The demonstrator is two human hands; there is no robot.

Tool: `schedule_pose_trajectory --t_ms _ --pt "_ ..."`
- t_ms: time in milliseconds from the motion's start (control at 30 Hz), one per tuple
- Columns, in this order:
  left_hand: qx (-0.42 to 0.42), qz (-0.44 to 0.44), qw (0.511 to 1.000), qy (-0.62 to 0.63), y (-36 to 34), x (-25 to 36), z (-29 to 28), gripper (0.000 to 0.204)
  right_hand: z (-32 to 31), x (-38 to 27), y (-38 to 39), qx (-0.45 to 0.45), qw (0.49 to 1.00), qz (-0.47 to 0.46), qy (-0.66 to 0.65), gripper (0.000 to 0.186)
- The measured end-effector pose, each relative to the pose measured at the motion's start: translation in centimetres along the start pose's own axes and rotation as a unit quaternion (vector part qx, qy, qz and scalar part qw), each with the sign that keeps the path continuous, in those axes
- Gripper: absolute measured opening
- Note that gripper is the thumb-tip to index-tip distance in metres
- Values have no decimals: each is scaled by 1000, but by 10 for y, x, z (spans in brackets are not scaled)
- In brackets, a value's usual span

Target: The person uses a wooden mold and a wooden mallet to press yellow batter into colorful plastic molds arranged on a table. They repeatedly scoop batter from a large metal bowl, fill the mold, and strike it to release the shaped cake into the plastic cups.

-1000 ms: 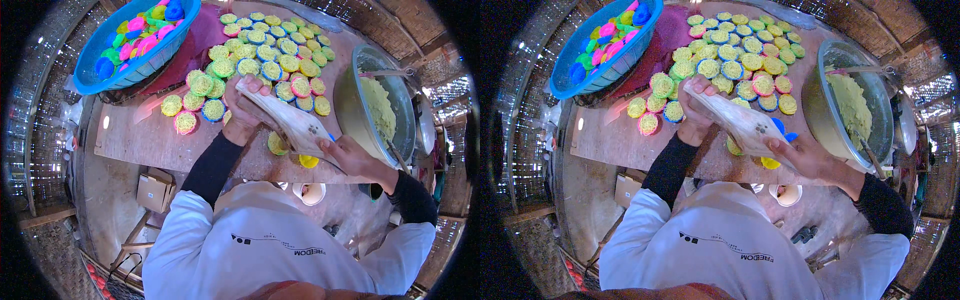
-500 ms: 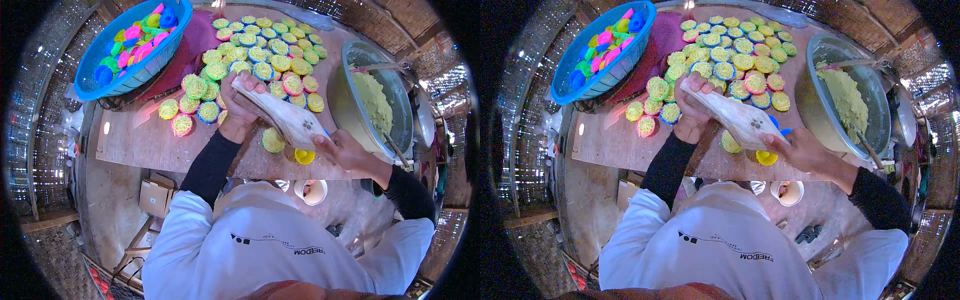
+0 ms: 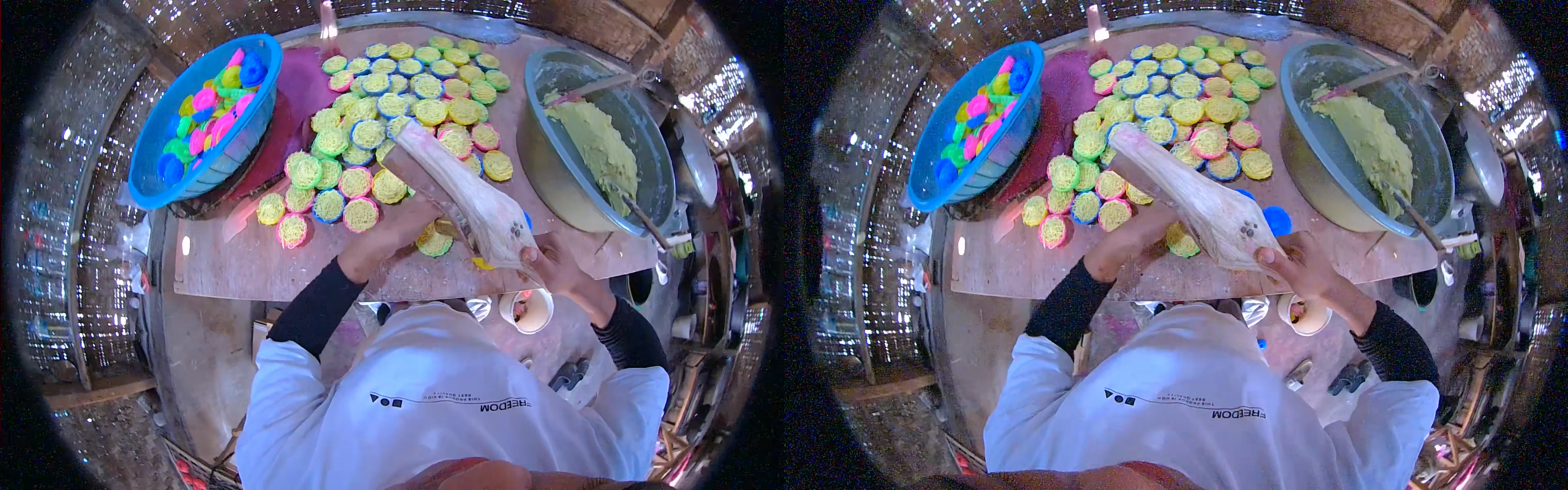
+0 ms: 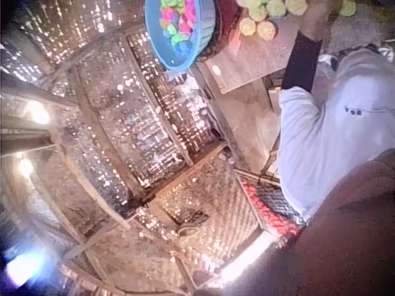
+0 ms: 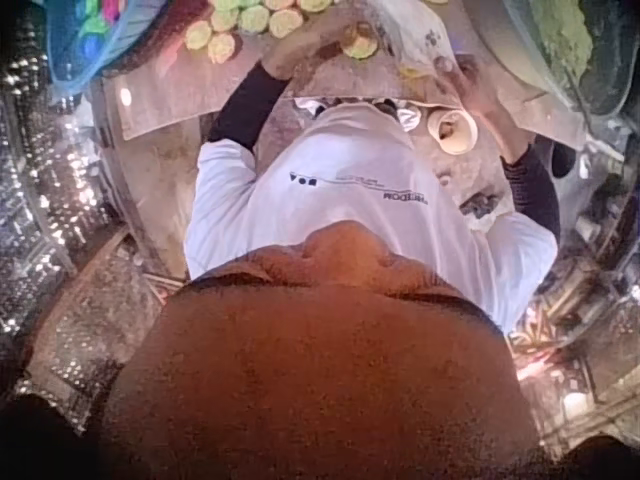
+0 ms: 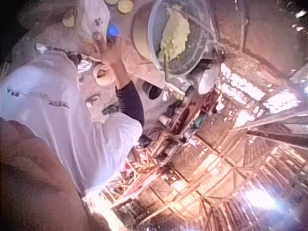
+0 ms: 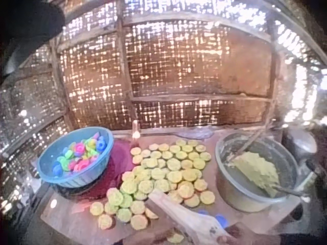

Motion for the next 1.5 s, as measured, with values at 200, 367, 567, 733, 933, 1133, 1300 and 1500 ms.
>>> schedule_pose_trajectory --t_ms 200,367,567,733,933,1133,1300,1500 --pt "74 -76 994 -12 22 23 -6 32 -21 29 -7 74 996 -23 -41 60" --pt "85 131 851 -500 56 115 12 24 -31 31 -13 98 988 -30 -112 59" --pt "174 214 730 -625 71 147 7 31 -27 19 -16 83 991 -26 -101 60" --pt "295 205 765 -534 73 201 -28 40 -9 -9 -22 58 996 -69 -10 62" --pt "231 303 897 -223 73 173 -68 56 50 -65 -41 -55 984 -103 -135 62" --pt "520 256 791 -199 174 118 -130 31 63 -9 -59 58 911 -198 357 82" --pt "550 160 820 18 207 130 -148 35 80 -1 -65 74 914 -156 366 94" --pt "605 91 760 -219 243 117 -158 30 89 -2 -73 79 909 -168 373 97"
Point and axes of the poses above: each hand's wrist, its own y-axis away from the middle knuckle, its own z-axis out of the palm, x = y × z, the point moved 10 cm from there along -y, towards the middle knuckle, and after that the axes turned 4 degrees about -y, right-handed, at the moved point
